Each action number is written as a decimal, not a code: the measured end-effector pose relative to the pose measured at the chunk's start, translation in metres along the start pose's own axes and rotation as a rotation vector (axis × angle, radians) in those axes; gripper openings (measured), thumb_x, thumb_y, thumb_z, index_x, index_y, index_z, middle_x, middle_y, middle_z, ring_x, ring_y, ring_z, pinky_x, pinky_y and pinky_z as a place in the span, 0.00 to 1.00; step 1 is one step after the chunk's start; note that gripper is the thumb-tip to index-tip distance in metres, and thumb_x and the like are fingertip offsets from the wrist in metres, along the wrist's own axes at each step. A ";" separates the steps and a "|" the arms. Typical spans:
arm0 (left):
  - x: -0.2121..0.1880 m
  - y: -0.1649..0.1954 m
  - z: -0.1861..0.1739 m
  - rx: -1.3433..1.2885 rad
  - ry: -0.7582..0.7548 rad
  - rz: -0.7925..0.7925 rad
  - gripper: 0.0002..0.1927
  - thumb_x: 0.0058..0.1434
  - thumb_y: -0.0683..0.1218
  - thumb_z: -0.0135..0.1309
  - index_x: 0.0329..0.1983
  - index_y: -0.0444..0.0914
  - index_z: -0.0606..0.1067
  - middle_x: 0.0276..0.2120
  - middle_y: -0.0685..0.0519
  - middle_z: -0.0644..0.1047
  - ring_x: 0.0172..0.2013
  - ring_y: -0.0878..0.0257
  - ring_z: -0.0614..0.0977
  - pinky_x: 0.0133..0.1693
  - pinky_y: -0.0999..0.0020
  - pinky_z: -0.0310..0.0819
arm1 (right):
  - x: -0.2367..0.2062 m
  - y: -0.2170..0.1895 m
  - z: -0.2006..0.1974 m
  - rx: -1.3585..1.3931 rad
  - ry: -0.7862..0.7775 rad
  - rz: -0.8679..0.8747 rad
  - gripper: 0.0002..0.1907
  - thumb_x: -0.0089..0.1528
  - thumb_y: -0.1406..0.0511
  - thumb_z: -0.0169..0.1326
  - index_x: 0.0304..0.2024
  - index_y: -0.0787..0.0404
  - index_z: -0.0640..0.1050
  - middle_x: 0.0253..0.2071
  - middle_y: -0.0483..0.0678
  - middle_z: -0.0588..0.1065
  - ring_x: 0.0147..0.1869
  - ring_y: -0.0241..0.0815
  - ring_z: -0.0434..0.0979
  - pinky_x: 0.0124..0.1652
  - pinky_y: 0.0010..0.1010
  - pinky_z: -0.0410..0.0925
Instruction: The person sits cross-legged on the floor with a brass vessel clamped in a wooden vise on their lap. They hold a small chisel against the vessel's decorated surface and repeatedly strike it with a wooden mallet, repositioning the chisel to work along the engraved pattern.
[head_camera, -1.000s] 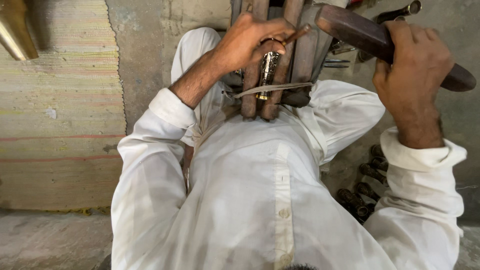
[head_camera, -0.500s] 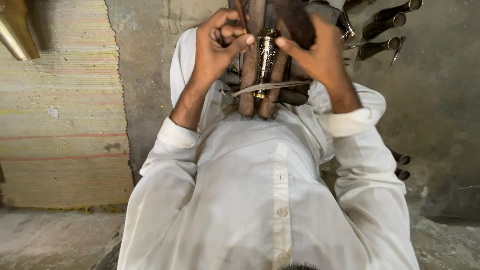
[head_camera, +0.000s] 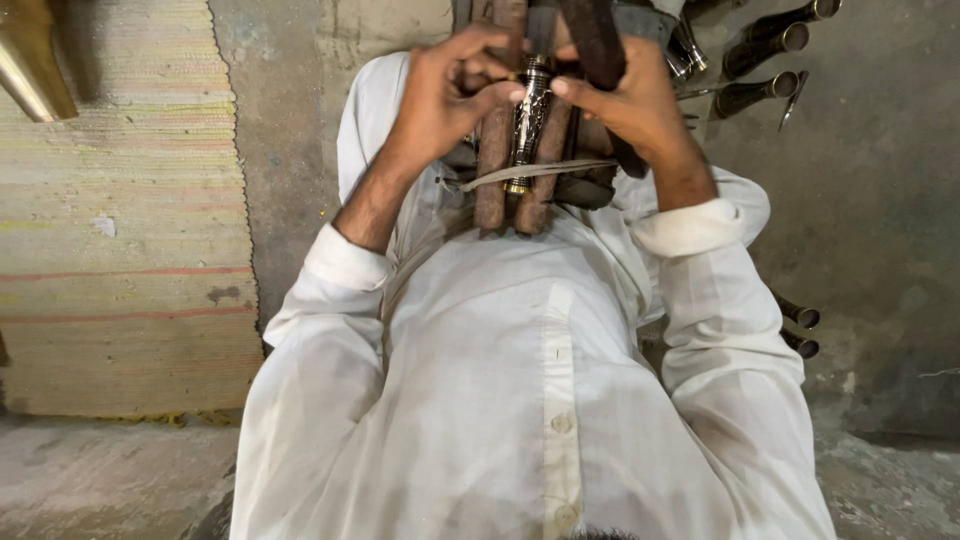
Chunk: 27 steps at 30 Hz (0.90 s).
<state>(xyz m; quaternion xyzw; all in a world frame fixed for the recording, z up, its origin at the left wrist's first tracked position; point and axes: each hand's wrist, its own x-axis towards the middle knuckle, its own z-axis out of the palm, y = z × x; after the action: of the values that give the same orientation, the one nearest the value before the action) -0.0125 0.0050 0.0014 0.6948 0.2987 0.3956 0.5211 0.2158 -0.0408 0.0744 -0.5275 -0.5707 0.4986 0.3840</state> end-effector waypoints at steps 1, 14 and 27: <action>0.006 0.003 0.002 0.109 -0.032 0.043 0.22 0.64 0.39 0.69 0.58 0.35 0.74 0.38 0.50 0.87 0.32 0.66 0.84 0.32 0.70 0.76 | -0.003 0.001 -0.005 0.005 0.012 -0.016 0.16 0.67 0.67 0.69 0.53 0.66 0.80 0.42 0.47 0.81 0.36 0.33 0.79 0.36 0.25 0.74; 0.041 0.030 0.010 0.358 -0.366 0.286 0.21 0.64 0.41 0.67 0.58 0.38 0.75 0.39 0.48 0.86 0.42 0.55 0.88 0.42 0.60 0.82 | -0.086 0.054 -0.063 -0.357 0.181 -0.067 0.18 0.71 0.67 0.67 0.56 0.68 0.73 0.41 0.50 0.71 0.44 0.35 0.69 0.45 0.32 0.66; 0.042 0.024 0.016 0.393 -0.350 0.279 0.19 0.65 0.43 0.66 0.57 0.38 0.74 0.36 0.50 0.85 0.38 0.55 0.88 0.37 0.61 0.82 | -0.101 0.045 -0.079 -0.914 0.352 -0.321 0.23 0.65 0.76 0.64 0.63 0.68 0.74 0.51 0.58 0.77 0.54 0.57 0.77 0.55 0.45 0.69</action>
<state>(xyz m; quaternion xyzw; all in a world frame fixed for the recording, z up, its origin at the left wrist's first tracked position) 0.0222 0.0249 0.0324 0.8744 0.1768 0.2721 0.3607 0.3171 -0.1293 0.0564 -0.6232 -0.7308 0.0366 0.2761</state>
